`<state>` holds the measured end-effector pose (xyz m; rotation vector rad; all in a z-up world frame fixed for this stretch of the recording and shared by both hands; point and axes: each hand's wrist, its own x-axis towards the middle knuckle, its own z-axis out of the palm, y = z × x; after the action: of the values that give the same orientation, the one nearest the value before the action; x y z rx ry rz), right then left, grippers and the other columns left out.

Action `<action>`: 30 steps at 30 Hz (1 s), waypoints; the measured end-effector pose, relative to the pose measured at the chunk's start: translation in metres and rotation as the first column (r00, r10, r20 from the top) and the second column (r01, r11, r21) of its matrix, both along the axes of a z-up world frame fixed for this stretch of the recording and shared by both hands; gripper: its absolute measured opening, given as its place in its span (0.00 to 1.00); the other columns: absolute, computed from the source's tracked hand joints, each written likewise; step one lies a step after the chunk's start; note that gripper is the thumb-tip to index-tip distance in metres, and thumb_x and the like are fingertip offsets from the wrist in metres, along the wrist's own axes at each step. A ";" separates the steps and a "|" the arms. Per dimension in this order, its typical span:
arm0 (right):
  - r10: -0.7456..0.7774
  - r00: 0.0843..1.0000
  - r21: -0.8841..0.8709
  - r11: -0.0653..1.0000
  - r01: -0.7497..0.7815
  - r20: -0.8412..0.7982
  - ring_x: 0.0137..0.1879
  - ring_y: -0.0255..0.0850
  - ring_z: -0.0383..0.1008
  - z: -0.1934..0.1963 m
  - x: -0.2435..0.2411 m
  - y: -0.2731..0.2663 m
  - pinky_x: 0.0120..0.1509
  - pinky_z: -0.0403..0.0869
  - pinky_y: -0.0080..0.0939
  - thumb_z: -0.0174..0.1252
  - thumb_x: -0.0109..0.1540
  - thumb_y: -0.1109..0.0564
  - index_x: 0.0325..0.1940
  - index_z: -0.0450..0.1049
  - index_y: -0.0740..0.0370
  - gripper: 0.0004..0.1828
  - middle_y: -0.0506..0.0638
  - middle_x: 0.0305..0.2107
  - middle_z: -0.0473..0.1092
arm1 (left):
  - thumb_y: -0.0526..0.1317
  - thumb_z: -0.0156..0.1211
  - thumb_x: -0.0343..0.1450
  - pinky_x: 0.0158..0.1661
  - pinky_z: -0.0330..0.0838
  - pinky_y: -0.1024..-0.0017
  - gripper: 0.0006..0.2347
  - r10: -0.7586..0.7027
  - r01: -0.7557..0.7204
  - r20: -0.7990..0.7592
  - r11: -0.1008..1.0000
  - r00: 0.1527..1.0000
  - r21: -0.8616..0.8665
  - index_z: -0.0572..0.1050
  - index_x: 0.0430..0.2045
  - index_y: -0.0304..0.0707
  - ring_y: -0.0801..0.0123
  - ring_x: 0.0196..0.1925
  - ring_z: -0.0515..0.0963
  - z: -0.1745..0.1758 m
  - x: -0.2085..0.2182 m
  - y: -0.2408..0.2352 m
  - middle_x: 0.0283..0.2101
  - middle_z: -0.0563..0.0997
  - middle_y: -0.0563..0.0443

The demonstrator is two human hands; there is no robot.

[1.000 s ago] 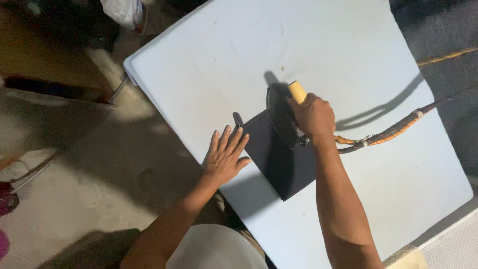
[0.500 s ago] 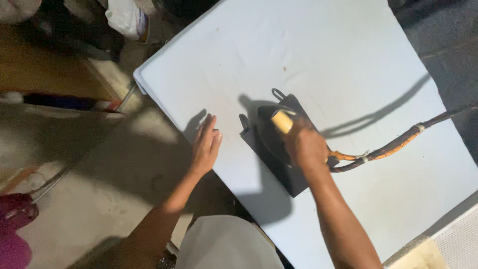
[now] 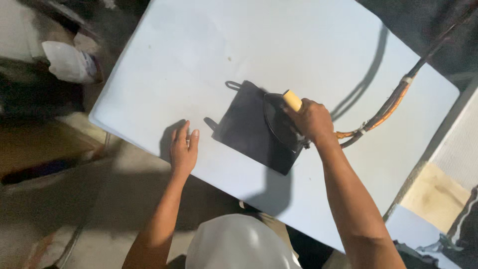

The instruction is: The person folds a black tank top, a striped tank top, and a striped polo shirt by hand on a table, then uses an iron on each folded item.

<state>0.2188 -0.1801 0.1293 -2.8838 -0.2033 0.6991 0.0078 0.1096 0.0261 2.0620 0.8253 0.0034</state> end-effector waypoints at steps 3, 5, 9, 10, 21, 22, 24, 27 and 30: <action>0.054 0.992 0.035 0.998 -0.058 0.111 0.39 0.59 0.79 -0.006 -0.001 -0.023 0.45 0.77 0.57 0.65 0.62 0.35 0.43 0.77 0.64 0.27 0.62 0.35 0.78 | 0.51 0.55 0.76 0.56 0.70 0.52 0.23 -0.129 0.119 0.068 0.984 0.989 0.130 0.71 0.61 0.34 0.39 0.60 0.73 -0.002 0.008 -0.005 0.61 0.71 0.28; 0.087 0.985 0.024 0.995 -0.092 0.152 0.38 0.59 0.79 -0.008 -0.035 -0.038 0.41 0.77 0.57 0.66 0.60 0.37 0.48 0.77 0.61 0.26 0.60 0.37 0.77 | 0.52 0.57 0.75 0.56 0.69 0.52 0.24 -0.188 0.177 0.068 0.974 0.980 0.141 0.71 0.59 0.32 0.38 0.60 0.73 -0.005 0.005 -0.009 0.61 0.71 0.27; 0.305 0.944 -0.100 0.950 -0.294 0.126 0.34 0.53 0.81 -0.021 -0.116 -0.046 0.34 0.78 0.52 0.67 0.57 0.46 0.56 0.72 0.58 0.27 0.55 0.46 0.75 | 0.53 0.58 0.75 0.59 0.70 0.55 0.24 -0.227 0.211 0.114 0.967 0.967 0.141 0.71 0.57 0.30 0.41 0.61 0.74 -0.008 0.021 -0.011 0.59 0.73 0.31; 0.316 0.933 -0.035 0.948 -0.315 0.172 0.36 0.52 0.81 -0.028 -0.131 -0.041 0.35 0.78 0.51 0.68 0.56 0.48 0.54 0.72 0.60 0.26 0.56 0.46 0.75 | 0.53 0.58 0.75 0.58 0.69 0.54 0.24 -0.239 0.227 0.078 0.964 0.968 0.142 0.71 0.57 0.30 0.41 0.61 0.73 -0.007 0.024 -0.010 0.59 0.74 0.32; 0.055 0.996 0.066 0.996 -0.060 0.074 0.35 0.55 0.79 -0.015 -0.135 -0.043 0.35 0.78 0.53 0.67 0.59 0.48 0.46 0.74 0.61 0.19 0.55 0.39 0.74 | 0.51 0.58 0.73 0.58 0.68 0.56 0.20 -0.341 0.305 0.057 0.895 0.938 0.326 0.76 0.52 0.34 0.46 0.60 0.73 -0.010 0.023 -0.003 0.57 0.74 0.37; 0.027 0.995 0.075 0.997 -0.035 0.095 0.35 0.55 0.79 -0.014 -0.127 -0.044 0.35 0.78 0.53 0.67 0.59 0.47 0.46 0.74 0.61 0.19 0.55 0.39 0.75 | 0.50 0.57 0.74 0.58 0.66 0.54 0.20 -0.379 0.357 0.002 0.872 0.925 0.334 0.75 0.52 0.32 0.44 0.60 0.72 -0.013 0.023 0.000 0.57 0.73 0.35; -0.021 0.990 0.121 0.993 0.004 0.139 0.36 0.57 0.79 -0.012 -0.111 -0.050 0.38 0.78 0.55 0.67 0.58 0.46 0.43 0.74 0.62 0.19 0.56 0.38 0.75 | 0.49 0.54 0.76 0.57 0.63 0.49 0.20 -0.427 0.414 -0.041 0.840 0.903 0.350 0.74 0.52 0.29 0.41 0.60 0.71 -0.027 0.023 0.011 0.56 0.73 0.32; -0.100 0.983 0.181 0.981 0.071 0.152 0.40 0.58 0.79 -0.016 -0.090 -0.069 0.43 0.78 0.56 0.67 0.58 0.45 0.40 0.76 0.64 0.20 0.58 0.39 0.75 | 0.42 0.48 0.82 0.65 0.66 0.51 0.11 -0.658 0.563 -0.104 0.539 0.746 0.626 0.73 0.45 0.32 0.46 0.62 0.74 -0.063 0.018 0.026 0.53 0.77 0.37; -0.192 0.981 0.138 0.972 0.191 -0.004 0.42 0.59 0.79 -0.021 -0.056 -0.081 0.46 0.78 0.55 0.66 0.60 0.43 0.41 0.79 0.66 0.22 0.62 0.44 0.72 | 0.38 0.51 0.79 0.63 0.65 0.47 0.08 -0.763 0.438 -0.026 0.343 0.646 0.831 0.72 0.45 0.30 0.43 0.59 0.74 -0.079 0.010 0.039 0.51 0.77 0.32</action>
<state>0.1626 -0.2615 0.1086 -2.7283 0.0255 0.6117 0.0182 0.1485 -0.0531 2.9721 -0.3991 0.4067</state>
